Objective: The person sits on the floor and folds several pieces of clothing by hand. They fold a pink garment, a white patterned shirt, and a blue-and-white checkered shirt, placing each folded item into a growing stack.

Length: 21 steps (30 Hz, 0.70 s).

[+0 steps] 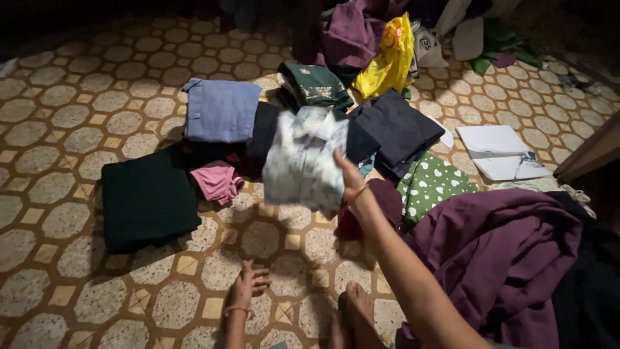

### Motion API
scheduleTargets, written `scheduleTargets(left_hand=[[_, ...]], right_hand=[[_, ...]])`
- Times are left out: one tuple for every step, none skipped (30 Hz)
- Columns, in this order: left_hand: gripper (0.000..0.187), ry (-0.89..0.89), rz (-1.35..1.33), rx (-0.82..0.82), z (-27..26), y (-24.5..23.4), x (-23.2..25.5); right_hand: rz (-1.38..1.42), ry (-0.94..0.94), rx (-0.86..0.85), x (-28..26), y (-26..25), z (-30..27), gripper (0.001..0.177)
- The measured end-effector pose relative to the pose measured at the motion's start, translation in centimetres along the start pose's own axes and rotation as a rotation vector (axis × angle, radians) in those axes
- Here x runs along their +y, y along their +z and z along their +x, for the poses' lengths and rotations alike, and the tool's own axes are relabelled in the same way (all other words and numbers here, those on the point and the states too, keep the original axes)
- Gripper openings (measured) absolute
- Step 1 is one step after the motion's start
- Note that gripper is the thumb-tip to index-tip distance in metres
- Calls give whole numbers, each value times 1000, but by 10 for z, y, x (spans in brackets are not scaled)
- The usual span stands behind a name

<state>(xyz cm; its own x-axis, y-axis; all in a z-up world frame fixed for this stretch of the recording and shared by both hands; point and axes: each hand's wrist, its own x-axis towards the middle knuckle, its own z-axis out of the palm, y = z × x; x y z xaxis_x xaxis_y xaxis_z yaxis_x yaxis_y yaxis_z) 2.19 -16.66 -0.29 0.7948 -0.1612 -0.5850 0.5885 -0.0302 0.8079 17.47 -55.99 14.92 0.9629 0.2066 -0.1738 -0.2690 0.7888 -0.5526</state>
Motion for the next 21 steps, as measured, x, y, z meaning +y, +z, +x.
scheduleTargets(left_hand=[[83, 19, 11, -4, -6, 3, 5], [80, 39, 21, -8, -14, 8, 10], [78, 62, 30, -9, -20, 12, 18], [73, -10, 188, 65, -28, 19, 22], [71, -81, 345, 141, -38, 27, 24], [73, -153, 502, 219, -43, 34, 27], [65, -80, 550, 274, -46, 40, 29], [58, -6, 597, 329, -49, 45, 28], [51, 65, 645, 382, -50, 50, 27], [49, 75, 718, 411, -49, 52, 27], [48, 86, 791, 439, -48, 52, 25], [46, 96, 865, 467, -44, 53, 25], [43, 89, 896, 491, -42, 54, 23], [41, 82, 928, 515, -39, 54, 21], [39, 75, 961, 536, -39, 56, 17], [38, 106, 923, 539, -39, 58, 13], [37, 140, 883, 543, -38, 59, 13], [36, 174, 842, 548, -40, 60, 12], [35, 193, 848, 547, -40, 60, 13], [35, 213, 854, 545, -41, 60, 15], [34, 234, 861, 544, -42, 60, 16]], right_hand=[[55, -65, -46, -16, -8, 9, 54], [110, -130, -92, -28, -18, 16, 52], [148, -125, -164, -38, -27, 24, 53], [185, -119, -236, -46, -37, 33, 55], [223, -111, -312, -52, -47, 43, 57], [234, -200, -132, -55, -57, 53, 56], [245, -285, 52, -52, -66, 62, 55], [255, -369, 236, -49, -76, 70, 55], [263, -362, 315, -43, -87, 73, 56], [270, -354, 395, -36, -98, 74, 57], [277, -347, 474, -32, -105, 77, 58], [257, -341, 531, -30, -111, 82, 60], [237, -329, 593, -25, -117, 84, 61], [216, -318, 655, -22, -121, 86, 63], [227, -316, 619, -21, -126, 86, 64], [237, -315, 584, -20, -131, 84, 65], [247, -315, 544, -21, -132, 84, 66], [258, -323, 529, -21, -133, 82, 66], [269, -332, 505, -21, -130, 83, 65], [279, -341, 482, -20, -128, 81, 65], [269, -383, 468, -16, -124, 78, 60]])
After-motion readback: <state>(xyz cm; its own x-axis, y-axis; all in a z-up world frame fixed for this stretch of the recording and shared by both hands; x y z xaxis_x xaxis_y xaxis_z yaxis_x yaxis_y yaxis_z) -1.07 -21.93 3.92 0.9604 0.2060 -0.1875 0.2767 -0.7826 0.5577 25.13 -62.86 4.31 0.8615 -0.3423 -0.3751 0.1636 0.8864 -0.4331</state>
